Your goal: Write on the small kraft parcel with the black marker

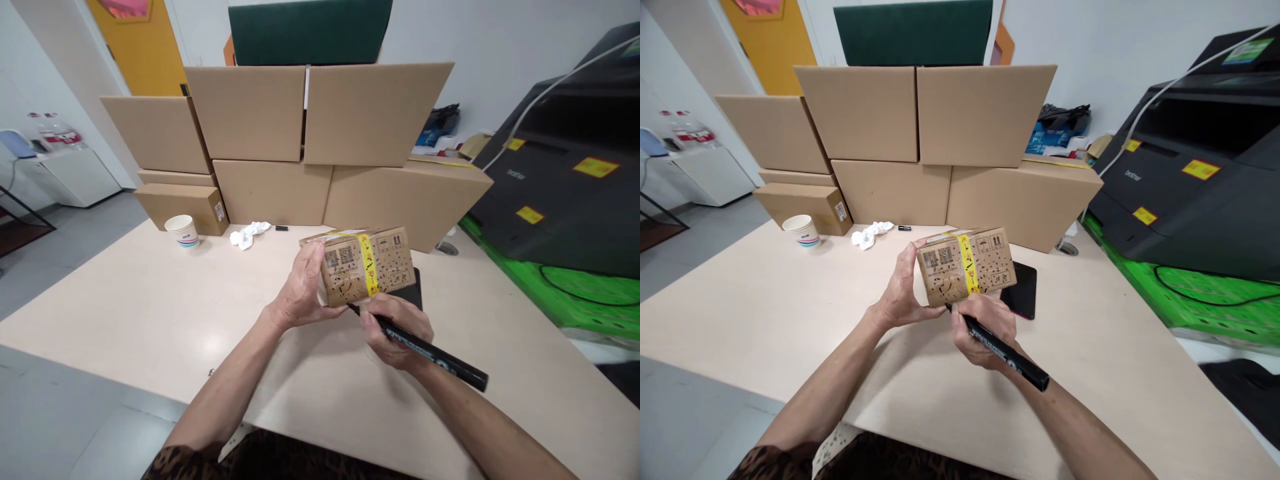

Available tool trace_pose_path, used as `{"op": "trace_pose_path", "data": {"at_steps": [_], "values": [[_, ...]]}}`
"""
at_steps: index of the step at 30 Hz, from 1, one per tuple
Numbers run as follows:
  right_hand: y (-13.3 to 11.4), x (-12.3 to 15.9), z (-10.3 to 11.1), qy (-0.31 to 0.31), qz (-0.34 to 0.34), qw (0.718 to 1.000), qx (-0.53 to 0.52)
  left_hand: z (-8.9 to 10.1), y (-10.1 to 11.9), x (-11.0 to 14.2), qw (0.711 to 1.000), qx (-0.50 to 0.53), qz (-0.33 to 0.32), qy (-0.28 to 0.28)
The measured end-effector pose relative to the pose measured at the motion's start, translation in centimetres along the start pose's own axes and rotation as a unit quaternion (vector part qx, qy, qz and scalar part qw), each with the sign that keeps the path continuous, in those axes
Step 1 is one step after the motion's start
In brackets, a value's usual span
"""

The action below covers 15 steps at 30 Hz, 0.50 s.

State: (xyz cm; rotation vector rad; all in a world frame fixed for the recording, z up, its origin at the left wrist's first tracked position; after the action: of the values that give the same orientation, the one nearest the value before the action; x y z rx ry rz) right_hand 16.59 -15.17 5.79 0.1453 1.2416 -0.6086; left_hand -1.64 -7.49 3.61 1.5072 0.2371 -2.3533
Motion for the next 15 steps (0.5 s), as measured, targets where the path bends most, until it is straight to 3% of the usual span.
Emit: {"op": "trace_pose_path", "data": {"at_steps": [6, 15], "values": [[-0.40, 0.26, -0.52, 0.000, 0.017, 0.998, 0.057, -0.06, -0.18, 0.40, 1.000, 0.007, -0.003, -0.006], [-0.61, 0.09, -0.69, 0.005, -0.001, 0.999, 0.050, -0.19, -0.06, 0.19, 1.000, 0.017, -0.017, -0.001]]}}
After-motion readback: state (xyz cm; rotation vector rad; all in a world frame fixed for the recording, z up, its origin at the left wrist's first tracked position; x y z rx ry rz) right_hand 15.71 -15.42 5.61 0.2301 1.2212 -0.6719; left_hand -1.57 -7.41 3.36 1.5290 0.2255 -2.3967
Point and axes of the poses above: each hand's wrist, its own x-axis away from the middle knuckle, its own z-axis out of the back of the hand, y = z × x, the point moved 1 cm from there along -x, towards the middle knuckle, and after that the axes turned 2 degrees about -x, right-handed, at the moved point
